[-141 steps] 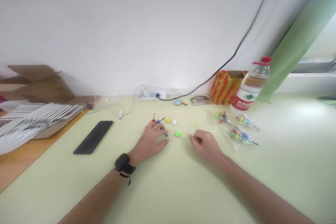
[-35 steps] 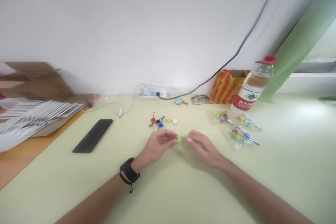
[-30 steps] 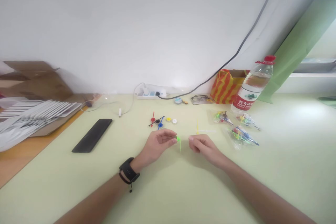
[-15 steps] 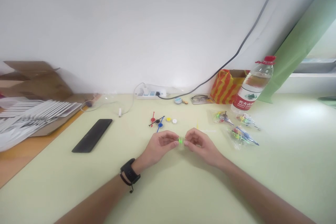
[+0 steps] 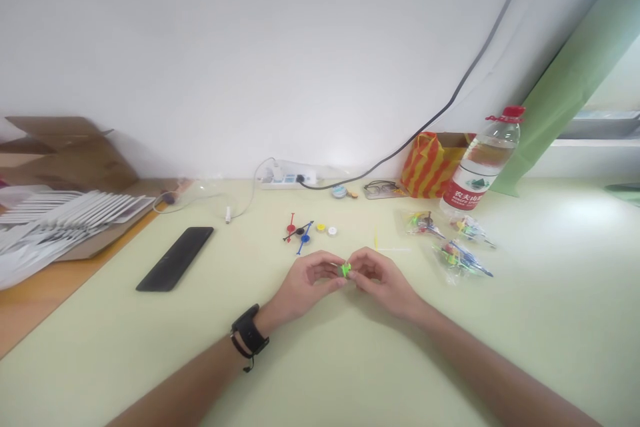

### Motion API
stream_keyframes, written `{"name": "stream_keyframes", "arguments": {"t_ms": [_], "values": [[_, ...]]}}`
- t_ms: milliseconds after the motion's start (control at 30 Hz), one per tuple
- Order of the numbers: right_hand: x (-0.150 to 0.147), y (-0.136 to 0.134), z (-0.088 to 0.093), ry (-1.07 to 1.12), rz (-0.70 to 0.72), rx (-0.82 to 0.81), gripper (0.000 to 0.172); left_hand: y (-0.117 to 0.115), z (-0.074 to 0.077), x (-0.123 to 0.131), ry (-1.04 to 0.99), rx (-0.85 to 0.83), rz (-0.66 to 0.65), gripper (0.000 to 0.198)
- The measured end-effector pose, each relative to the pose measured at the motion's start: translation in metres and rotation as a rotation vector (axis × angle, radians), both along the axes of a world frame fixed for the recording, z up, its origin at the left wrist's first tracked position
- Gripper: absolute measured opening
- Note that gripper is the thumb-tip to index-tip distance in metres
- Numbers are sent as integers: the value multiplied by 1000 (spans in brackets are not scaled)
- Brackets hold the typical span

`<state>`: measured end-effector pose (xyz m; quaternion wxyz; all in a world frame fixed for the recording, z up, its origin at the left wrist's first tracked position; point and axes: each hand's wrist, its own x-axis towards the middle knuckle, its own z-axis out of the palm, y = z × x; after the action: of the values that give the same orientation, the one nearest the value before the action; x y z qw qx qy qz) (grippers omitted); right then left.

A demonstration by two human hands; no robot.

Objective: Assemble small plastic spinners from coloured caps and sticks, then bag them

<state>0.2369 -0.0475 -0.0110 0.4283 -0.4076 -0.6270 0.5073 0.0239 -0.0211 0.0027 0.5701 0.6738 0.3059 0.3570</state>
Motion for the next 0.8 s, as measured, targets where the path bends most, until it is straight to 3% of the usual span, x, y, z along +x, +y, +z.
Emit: {"name": "stream_keyframes", "arguments": {"t_ms": [100,267,333,400,433,500,567,800], "values": [[1,-1,1,34,-13,-4,36,0,-3,0,10,-12,52,33],[2,-4,6,157,-52,-19,72,3,-5,-2,19,14,122,29],[3,-5,9,187,-78,-9,61,3,-5,-2,29,9,127,28],[5,-6,12,153,-72,12,35,4,-5,-2,30,-1,128,29],[6,-7,14,118,-49,19,37,4,-5,-2,30,-6,133,29],[9,-7,16,57,9,17,63,5,-5,-2,33,-15,148,29],[11,-6,17,39,43,12,73,5,-6,-2,29,-19,162,30],[12,-1,18,-61,-30,55,55,7,-4,-4,14,-26,174,32]]}}
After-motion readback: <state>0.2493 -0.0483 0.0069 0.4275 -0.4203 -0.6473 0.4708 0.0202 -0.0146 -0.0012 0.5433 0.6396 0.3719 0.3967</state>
